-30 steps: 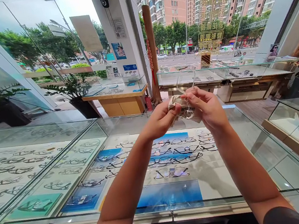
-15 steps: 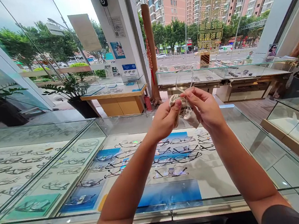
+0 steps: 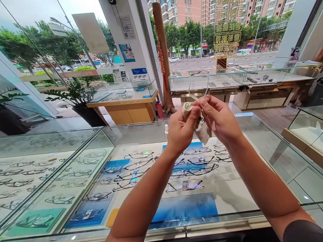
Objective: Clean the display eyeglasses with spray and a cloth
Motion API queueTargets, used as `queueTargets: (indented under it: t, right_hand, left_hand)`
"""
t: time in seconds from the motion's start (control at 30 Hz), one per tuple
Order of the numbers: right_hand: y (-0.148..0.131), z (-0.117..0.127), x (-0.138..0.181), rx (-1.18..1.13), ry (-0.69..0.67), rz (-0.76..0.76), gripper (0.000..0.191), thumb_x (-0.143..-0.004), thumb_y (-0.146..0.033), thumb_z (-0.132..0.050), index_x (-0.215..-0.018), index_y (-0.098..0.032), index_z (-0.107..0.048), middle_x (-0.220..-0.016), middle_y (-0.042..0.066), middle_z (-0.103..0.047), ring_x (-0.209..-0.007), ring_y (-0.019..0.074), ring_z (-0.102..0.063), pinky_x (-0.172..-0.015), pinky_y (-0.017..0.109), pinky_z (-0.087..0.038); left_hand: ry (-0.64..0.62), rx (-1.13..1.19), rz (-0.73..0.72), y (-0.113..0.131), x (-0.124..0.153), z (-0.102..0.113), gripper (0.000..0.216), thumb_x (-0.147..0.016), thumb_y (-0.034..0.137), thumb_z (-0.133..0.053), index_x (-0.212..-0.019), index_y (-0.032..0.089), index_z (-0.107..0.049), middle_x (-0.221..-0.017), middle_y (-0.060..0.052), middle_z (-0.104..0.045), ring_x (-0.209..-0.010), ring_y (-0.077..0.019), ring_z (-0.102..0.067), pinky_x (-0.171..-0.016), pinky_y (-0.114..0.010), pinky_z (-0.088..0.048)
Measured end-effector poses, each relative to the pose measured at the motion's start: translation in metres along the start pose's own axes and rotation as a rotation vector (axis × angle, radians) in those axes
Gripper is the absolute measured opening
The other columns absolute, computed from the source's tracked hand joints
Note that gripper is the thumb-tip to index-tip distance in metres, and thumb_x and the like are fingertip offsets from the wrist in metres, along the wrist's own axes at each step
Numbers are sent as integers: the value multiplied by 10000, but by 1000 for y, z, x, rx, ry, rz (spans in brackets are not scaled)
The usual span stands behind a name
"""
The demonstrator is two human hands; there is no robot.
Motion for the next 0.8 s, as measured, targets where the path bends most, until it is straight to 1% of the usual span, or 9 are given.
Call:
queueTargets:
  t: [0.07,0.13,0.23,0.3,0.43,0.53,0.63,0.7,0.8]
  right_hand:
    - [1,-2,0,-23,-9,-11,274,-875,-539,-880,-936,-293,-776,-1013,2,-774,-931,180,-707,-870,322,-605]
    - [1,-2,0,-47,-10,-14,274,-859,-518,-897,-958,-293,-775,-1045,0,-781,-957,183,-715,-885,329,-612]
    - [0,2,-2,-60,18,-33,299,-845,-521,-900,-967,-280,-774,-966,0,-766,-876,180,-707,-816,332,-616]
    - [0,10,-4,-62,66,-46,324,-845,-547,-886,-972,-277,-762,-920,3,-749,-826,183,-698,-763,337,-609]
    - [-12,29,-9,-81,125,38,275,-887,-530,-838,-965,-294,-720,-1030,13,-750,-988,210,-721,-870,362,-609]
    - [-23,38,-12,-67,111,82,213,-911,-478,-812,-942,-295,-709,-1165,14,-760,-1178,215,-704,-1037,382,-573]
    - [-27,41,-13,-14,61,58,195,-932,-467,-792,-950,-290,-712,-1205,22,-774,-1232,218,-695,-1131,409,-533]
    - [-28,40,-12,35,24,28,210,-939,-480,-782,-937,-286,-702,-1157,30,-786,-1184,223,-710,-1139,429,-534]
    - [-25,36,-10,98,-68,-30,239,-916,-491,-809,-910,-283,-691,-1045,27,-785,-1101,225,-728,-1121,442,-547]
  left_hand:
    - [20,18,1,3,-2,2,570,-982,722,-626,-878,170,-726,-723,-5,-583,-677,-134,-485,-627,-284,-410]
    - [-40,70,35,5,-5,0,606,-956,758,-633,-889,167,-745,-711,-7,-590,-672,-136,-499,-619,-280,-420]
    - [-167,161,122,0,-7,-4,590,-920,748,-695,-834,166,-729,-695,-8,-600,-653,-134,-513,-606,-277,-433]
    - [-193,207,163,-6,-9,-3,569,-908,730,-725,-814,169,-715,-727,-16,-637,-670,-138,-550,-627,-279,-462]
    - [-94,281,221,-23,-15,9,550,-891,729,-745,-873,179,-727,-767,-25,-697,-729,-162,-648,-684,-290,-536]
    - [47,305,240,-31,-22,29,530,-862,719,-778,-923,195,-727,-773,-24,-710,-756,-169,-689,-700,-289,-576]
    - [175,251,215,-29,-29,52,493,-851,694,-797,-945,218,-709,-795,-20,-705,-727,-153,-679,-650,-269,-574]
    - [207,165,179,-24,-31,64,488,-868,700,-775,-874,223,-674,-747,-7,-660,-654,-130,-626,-584,-256,-537]
    - [172,-27,127,-12,-32,74,574,-910,691,-727,-656,218,-523,-584,25,-493,-510,-95,-459,-466,-252,-409]
Point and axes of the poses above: each hand's wrist, its own x-axis away from the middle knuckle, its own z-axis out of the back of the hand, y = z × x, the point moved 8 cm from there along -x, towards the middle knuckle
